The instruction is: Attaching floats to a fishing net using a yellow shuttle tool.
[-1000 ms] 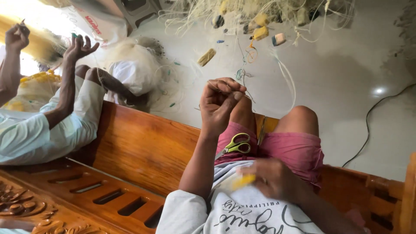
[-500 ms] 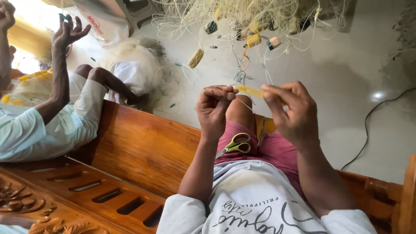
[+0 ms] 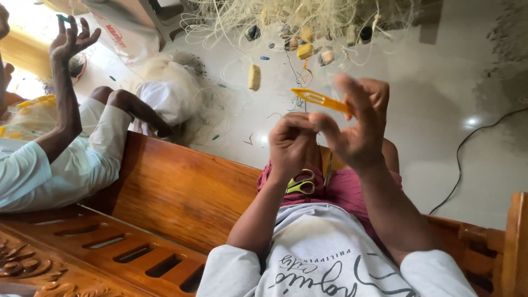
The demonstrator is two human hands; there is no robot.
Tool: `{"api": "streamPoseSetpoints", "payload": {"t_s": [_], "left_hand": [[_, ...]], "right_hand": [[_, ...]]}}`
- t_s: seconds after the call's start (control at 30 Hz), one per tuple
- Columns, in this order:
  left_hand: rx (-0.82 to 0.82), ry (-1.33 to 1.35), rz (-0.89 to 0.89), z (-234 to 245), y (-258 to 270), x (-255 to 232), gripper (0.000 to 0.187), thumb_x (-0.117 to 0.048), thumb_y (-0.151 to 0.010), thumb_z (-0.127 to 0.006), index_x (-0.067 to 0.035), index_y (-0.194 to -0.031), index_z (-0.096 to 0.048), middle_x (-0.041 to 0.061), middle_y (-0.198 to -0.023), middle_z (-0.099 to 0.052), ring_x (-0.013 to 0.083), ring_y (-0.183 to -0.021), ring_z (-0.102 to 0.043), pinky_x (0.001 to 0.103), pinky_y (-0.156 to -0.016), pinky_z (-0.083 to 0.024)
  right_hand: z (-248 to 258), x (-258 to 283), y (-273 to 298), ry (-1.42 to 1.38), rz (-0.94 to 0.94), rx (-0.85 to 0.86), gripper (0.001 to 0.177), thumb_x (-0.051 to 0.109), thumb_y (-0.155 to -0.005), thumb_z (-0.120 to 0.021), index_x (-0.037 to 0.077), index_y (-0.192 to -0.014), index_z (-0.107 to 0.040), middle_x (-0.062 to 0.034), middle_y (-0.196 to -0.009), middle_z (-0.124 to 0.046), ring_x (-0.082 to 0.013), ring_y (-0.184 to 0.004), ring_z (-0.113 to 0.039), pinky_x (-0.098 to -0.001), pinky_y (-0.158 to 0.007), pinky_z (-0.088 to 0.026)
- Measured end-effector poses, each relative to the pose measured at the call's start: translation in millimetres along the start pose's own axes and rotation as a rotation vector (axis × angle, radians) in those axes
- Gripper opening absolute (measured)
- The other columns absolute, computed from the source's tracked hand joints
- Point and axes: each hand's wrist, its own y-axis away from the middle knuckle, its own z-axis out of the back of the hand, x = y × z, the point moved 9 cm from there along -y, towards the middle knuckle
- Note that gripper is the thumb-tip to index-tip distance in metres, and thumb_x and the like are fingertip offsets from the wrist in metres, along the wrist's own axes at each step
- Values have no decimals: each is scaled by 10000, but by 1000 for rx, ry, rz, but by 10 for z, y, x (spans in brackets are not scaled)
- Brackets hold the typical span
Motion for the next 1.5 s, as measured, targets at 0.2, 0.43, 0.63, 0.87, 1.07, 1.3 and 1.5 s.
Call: {"api": "streamPoseSetpoints", "payload": {"t_s": [0.2,0.43,0.63,0.87,1.07,1.3,1.5], "left_hand": [[120,81,107,-238,25,212,197,142,-929,-579,-45,-921,-640,119,-1025,-680,194,-1008,-672,296,-923,-603],[35,204,167,96,-51,118,201,138,-920,-590,-62,-899,-599,124,-990,-661,252,-1090,-672,378,-945,-597],[49,448,208,334,-65,99,193,139,-944,-566,-54,-936,-571,124,-1019,-626,271,-1077,-665,347,-884,-594],[199,492,185,228,-38,-55,216,107,-946,-583,-109,-955,-574,97,-1033,-616,244,-987,-602,343,-884,-508],[164,263,108,97,11,-106,335,137,-858,-655,-114,-964,-460,85,-962,-551,195,-930,-590,362,-931,-510],[84,483,194,233,73,77,504,-308,-791,-900,-97,-996,-490,81,-972,-556,194,-928,-532,342,-898,-449],[38,489,138,295,149,197,510,-159,-773,-856,-49,-1017,-422,169,-962,-548,288,-953,-648,337,-836,-546]], "right_hand": [[245,371,-162,175,157,-70,205,230,-1038,-672,122,-1208,-710,-104,-1198,-410,-297,-1168,-422,-463,-1012,-394],[2230,-564,1639,-521,-232,-520,316,592,-1001,-457,303,-879,-425,121,-803,-286,-100,-781,-274,-338,-824,-294],[1404,-230,1071,138,-581,4,179,177,-1189,-495,43,-1099,-571,-138,-1100,-611,-276,-1086,-640,-371,-911,-526],[418,525,1094,-318,-199,652,328,169,-881,-681,156,-1209,-676,103,-725,-693,-63,-511,-565,-228,-510,-485],[-108,978,970,-317,-101,822,377,322,-999,-557,61,-1262,-629,-50,-697,-516,-207,-576,-504,-350,-568,-434],[112,673,307,2,138,479,382,258,-965,-369,111,-908,-717,-28,-884,-756,-219,-550,-584,-437,-577,-343],[250,-161,306,261,-217,321,231,278,-968,-762,134,-1147,-789,11,-871,-601,-118,-659,-596,-234,-576,-503]]}}
